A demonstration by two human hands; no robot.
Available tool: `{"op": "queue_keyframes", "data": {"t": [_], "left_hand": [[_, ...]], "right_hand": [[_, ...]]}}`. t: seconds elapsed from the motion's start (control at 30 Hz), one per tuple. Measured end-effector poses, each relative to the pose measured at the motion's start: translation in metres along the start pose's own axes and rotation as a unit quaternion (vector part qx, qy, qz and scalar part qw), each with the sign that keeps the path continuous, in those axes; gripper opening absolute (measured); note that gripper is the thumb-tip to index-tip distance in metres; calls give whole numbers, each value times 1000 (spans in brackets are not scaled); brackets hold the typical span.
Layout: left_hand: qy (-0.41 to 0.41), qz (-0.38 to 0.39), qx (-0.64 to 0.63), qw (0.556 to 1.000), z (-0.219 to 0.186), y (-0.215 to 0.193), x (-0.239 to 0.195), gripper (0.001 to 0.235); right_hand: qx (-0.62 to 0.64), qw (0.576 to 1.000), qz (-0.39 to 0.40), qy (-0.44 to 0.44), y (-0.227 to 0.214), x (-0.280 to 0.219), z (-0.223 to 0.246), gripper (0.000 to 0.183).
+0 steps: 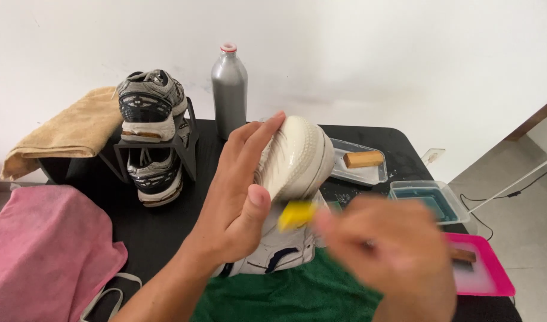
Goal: The person scrubs a white Nike Air Force 1 sneaker with a yellow brush, focusing on the midsole, toe box, heel, and outsole. The shoe is rotated to access different areas, and the brush is repeatedly dipped into a container of blue liquid before scrubbing.
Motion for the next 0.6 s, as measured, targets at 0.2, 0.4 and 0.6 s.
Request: {"op": "queue_keyframes", "data": {"t": [0.2,0.4,0.6], "left_hand": [[22,13,14,1000,-1,2,0,96],[-16,50,17,999,-1,-2,6,97],[-31,96,23,995,1,-3,7,108]], "right_hand": [[-4,982,-182,45,-9,-13,-24,15],[32,969,-201,141,-13,-13,-30,31],[-139,968,-198,68,-25,-14,-39,14]]}}
Point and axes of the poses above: each hand's wrist, its own x-axis towards the middle knuckle, its own y-axis out of the palm, z = x × y, the point moved 5 cm from there along x, towards the middle knuckle, and after that the axes turned 7 degrees about y, right-handed, at the moved point
